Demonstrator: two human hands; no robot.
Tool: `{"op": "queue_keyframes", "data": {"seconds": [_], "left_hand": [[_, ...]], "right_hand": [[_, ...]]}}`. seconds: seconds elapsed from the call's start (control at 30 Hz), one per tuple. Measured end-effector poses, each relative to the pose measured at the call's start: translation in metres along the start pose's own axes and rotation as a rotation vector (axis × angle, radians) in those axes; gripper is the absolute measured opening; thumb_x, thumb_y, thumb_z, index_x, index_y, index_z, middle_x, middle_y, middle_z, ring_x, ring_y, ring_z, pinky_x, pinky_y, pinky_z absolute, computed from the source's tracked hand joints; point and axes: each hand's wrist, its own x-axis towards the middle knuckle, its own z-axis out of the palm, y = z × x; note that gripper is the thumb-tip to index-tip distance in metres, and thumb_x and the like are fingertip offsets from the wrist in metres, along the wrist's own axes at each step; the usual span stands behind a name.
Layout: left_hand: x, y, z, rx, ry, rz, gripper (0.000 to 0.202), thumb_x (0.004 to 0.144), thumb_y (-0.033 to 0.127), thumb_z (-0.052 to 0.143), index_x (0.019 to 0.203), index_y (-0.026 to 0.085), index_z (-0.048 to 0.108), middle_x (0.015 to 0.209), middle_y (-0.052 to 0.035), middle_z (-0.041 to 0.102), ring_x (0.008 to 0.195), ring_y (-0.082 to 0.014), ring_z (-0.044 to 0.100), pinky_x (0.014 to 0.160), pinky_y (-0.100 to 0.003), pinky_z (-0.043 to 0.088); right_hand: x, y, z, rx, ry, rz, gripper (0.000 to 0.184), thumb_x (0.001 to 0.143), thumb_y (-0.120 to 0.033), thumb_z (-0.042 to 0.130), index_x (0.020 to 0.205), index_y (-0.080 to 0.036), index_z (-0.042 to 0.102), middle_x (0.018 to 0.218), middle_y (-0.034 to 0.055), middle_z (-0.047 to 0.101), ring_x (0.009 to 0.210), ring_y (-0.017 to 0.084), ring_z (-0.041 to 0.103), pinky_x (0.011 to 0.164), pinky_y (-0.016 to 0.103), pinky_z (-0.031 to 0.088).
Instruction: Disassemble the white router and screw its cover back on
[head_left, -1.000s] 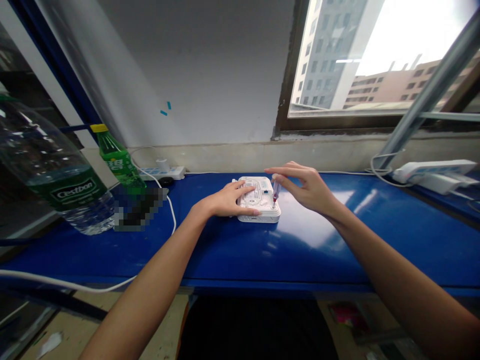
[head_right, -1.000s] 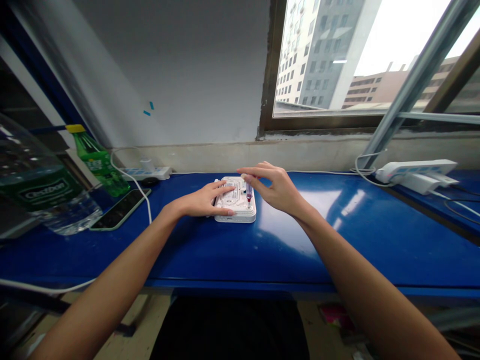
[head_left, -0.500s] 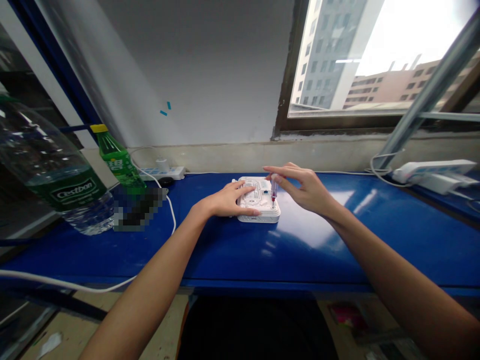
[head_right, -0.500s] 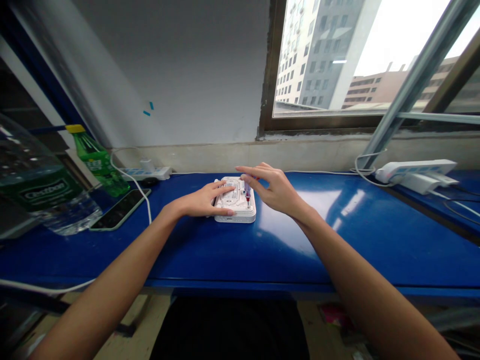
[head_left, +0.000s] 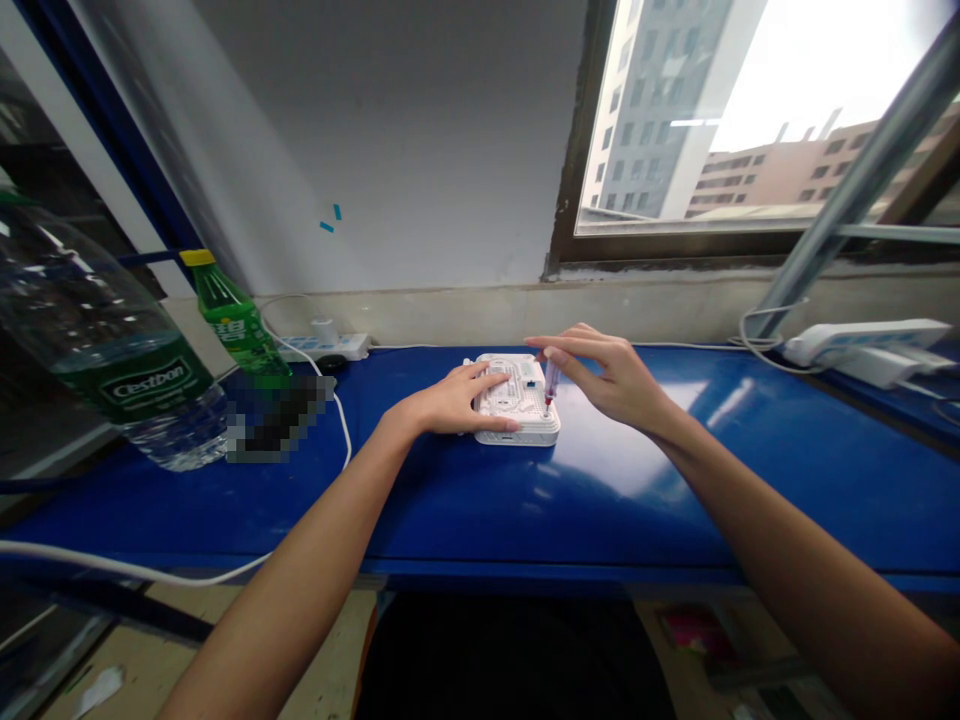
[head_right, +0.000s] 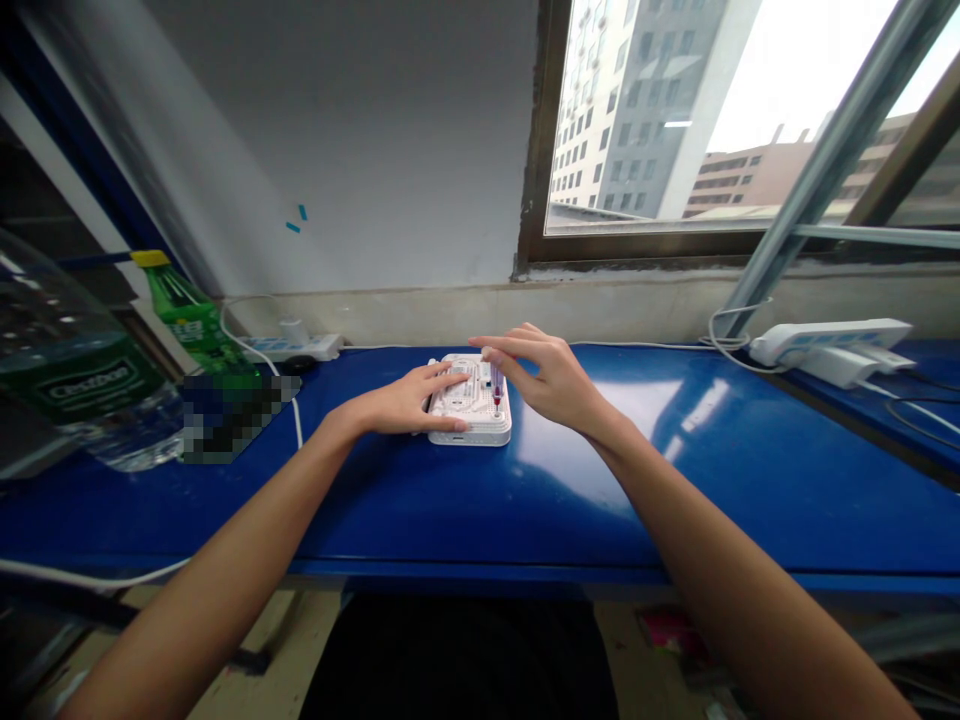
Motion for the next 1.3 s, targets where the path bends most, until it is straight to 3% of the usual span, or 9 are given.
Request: {"op": "queue_keyframes", "data": {"seconds": [0.1, 0.27, 0.43, 0.7, 0.87, 1.03, 1.13, 1.23, 1.3], "left_hand": [[0.0002, 0.0006, -0.0001, 0.001, 0.004, 0.008, 0.109, 0.072, 0.093, 0.053, 0.160, 0.034, 0.029, 0.171, -0.0082, 0.011, 0.157, -0.0334, 0.010, 0.127, -0.051, 0.012], [0.0008, -0.0004, 0.0007, 0.006, 0.000, 0.007, 0.107, 0.073, 0.093, 0.053, 0.160, 0.036, 0.028, 0.171, -0.0074, 0.010, 0.157, -0.0349, 0.009, 0.127, -0.053, 0.011], [0.0006, -0.0018, 0.0011, 0.003, -0.003, 0.001, 0.106, 0.072, 0.093, 0.053, 0.160, 0.038, 0.027, 0.171, -0.0059, 0.009, 0.158, -0.0350, 0.008, 0.126, -0.055, 0.012], [0.0001, 0.0021, -0.0003, 0.007, 0.000, 0.004, 0.110, 0.071, 0.094, 0.052, 0.160, 0.034, 0.029, 0.171, -0.0096, 0.012, 0.157, -0.0329, 0.010, 0.127, -0.051, 0.012], [-0.0002, 0.0014, -0.0008, 0.010, -0.004, 0.012, 0.110, 0.071, 0.095, 0.051, 0.161, 0.034, 0.028, 0.171, -0.0094, 0.011, 0.157, -0.0337, 0.011, 0.127, -0.051, 0.013], [-0.0008, 0.0008, -0.0008, -0.002, -0.003, 0.004, 0.108, 0.072, 0.093, 0.052, 0.160, 0.036, 0.028, 0.171, -0.0070, 0.010, 0.157, -0.0334, 0.010, 0.127, -0.052, 0.013], [-0.0006, 0.0017, -0.0008, 0.006, -0.007, 0.003, 0.107, 0.073, 0.093, 0.052, 0.160, 0.035, 0.029, 0.171, -0.0061, 0.011, 0.157, -0.0334, 0.010, 0.127, -0.051, 0.013], [-0.0003, 0.0026, -0.0007, 0.022, -0.002, 0.012, 0.107, 0.074, 0.092, 0.052, 0.160, 0.033, 0.030, 0.171, -0.0058, 0.011, 0.157, -0.0337, 0.010, 0.127, -0.050, 0.013], [-0.0003, 0.0028, -0.0006, 0.022, 0.001, 0.014, 0.106, 0.074, 0.091, 0.052, 0.160, 0.033, 0.030, 0.171, -0.0056, 0.011, 0.157, -0.0344, 0.010, 0.127, -0.050, 0.012]], "right_hand": [[0.0004, -0.0021, 0.0027, 0.083, -0.065, 0.033, 0.037, 0.104, -0.026, 0.051, 0.139, -0.023, 0.064, 0.111, 0.0068, 0.075, 0.095, 0.020, 0.065, 0.087, 0.037, 0.050], [0.0030, -0.0035, 0.0044, 0.048, -0.004, 0.048, 0.021, 0.096, -0.027, 0.068, 0.113, -0.022, 0.078, 0.093, 0.0051, 0.074, 0.082, 0.018, 0.066, 0.076, 0.034, 0.049], [0.0013, -0.0012, 0.0014, -0.025, 0.045, 0.008, 0.018, 0.089, -0.035, 0.077, 0.101, -0.023, 0.081, 0.077, 0.0025, 0.066, 0.072, 0.017, 0.060, 0.068, 0.033, 0.047], [-0.0012, -0.0015, 0.0004, 0.119, -0.119, 0.081, 0.041, 0.105, -0.030, 0.050, 0.145, -0.023, 0.058, 0.116, 0.0072, 0.074, 0.101, 0.021, 0.067, 0.091, 0.038, 0.051], [0.0013, -0.0048, 0.0004, 0.068, -0.053, 0.119, 0.027, 0.095, -0.030, 0.069, 0.118, -0.020, 0.076, 0.105, 0.0065, 0.077, 0.090, 0.020, 0.071, 0.082, 0.035, 0.053], [0.0025, -0.0049, -0.0003, -0.044, 0.015, 0.040, 0.017, 0.088, -0.032, 0.077, 0.102, -0.022, 0.079, 0.089, 0.0041, 0.074, 0.075, 0.018, 0.065, 0.074, 0.034, 0.050], [0.0009, -0.0027, 0.0013, -0.051, 0.004, 0.025, 0.026, 0.097, -0.034, 0.066, 0.119, -0.023, 0.076, 0.094, 0.0059, 0.074, 0.083, 0.020, 0.065, 0.079, 0.036, 0.050], [-0.0003, -0.0013, 0.0036, 0.049, -0.077, 0.035, 0.040, 0.104, -0.030, 0.052, 0.143, -0.024, 0.060, 0.114, 0.0080, 0.074, 0.100, 0.021, 0.066, 0.090, 0.039, 0.051], [-0.0004, -0.0018, 0.0047, 0.115, -0.106, 0.078, 0.043, 0.103, -0.029, 0.052, 0.145, -0.022, 0.058, 0.117, 0.0085, 0.074, 0.100, 0.021, 0.068, 0.090, 0.038, 0.052]]}}
